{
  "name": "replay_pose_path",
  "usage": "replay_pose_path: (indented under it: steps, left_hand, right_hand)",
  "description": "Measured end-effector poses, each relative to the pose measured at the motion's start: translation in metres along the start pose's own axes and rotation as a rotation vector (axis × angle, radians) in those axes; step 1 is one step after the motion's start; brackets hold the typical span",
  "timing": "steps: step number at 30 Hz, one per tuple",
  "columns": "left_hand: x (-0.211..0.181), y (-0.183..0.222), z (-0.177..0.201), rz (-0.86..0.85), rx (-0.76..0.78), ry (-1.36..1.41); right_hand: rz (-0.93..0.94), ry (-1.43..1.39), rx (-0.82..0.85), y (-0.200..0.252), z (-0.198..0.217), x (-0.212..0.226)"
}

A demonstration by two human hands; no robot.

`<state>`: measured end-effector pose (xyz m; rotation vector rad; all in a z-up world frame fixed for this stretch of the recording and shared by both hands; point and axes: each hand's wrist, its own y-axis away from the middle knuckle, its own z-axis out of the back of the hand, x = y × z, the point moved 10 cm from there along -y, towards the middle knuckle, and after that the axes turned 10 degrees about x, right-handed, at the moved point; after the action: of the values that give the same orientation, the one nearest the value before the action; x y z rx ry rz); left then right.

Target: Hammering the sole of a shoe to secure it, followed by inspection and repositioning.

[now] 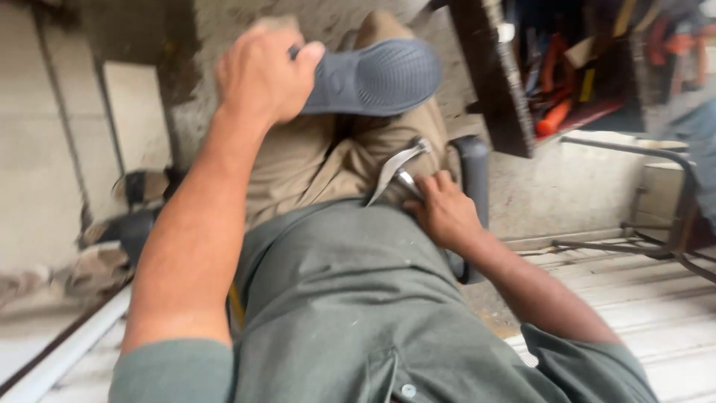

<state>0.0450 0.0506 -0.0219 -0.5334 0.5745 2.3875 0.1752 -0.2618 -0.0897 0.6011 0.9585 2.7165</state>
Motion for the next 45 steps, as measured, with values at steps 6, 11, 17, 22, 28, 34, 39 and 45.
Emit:
replay_pose_path:
  steps: [6,11,17,22,28,34,39,45]
  left_hand:
    - [-0.001,-0.021,0.002,0.118,0.122,0.033]
    - [0.002,-0.022,-0.009,0.118,0.108,0.040]
    - [-0.007,-0.015,-0.009,-0.011,-0.027,-0.047]
    - [-0.006,0.003,-0.012,-0.073,-0.159,-0.034]
    - [-0.018,0.020,-0.014,-0.126,-0.242,-0.115]
    - [-0.006,0.012,-0.017,-0.057,-0.099,-0.077]
    - [-0.011,0.001,0.001,-0.091,-0.122,-0.117]
    - [0.008,0.033,-0.004,-0.111,-0.150,-0.059]
  right_hand:
    - [-0.379,-0.437,0.195,0.029,0.050,-0.007]
    - [0.456,-0.641,-0.481,0.076,0.185,0.062]
    - [0.081,-0.303,-0.308,-0.046,0.114,0.051]
    - [0.024,-0.281,-0.411,-0.008,0.179,0.066]
    - [-0.099,-0.248,-0.312,-0.052,0.158,0.044]
    - [-0.046,-0.249,-0.732,-0.019,0.139,-0.013]
    - [-0.310,-0.214,-0.368,-0.025,0.150,-0.042]
    - [0.061,-0.349,-1.187,0.046,0.138,-0.024]
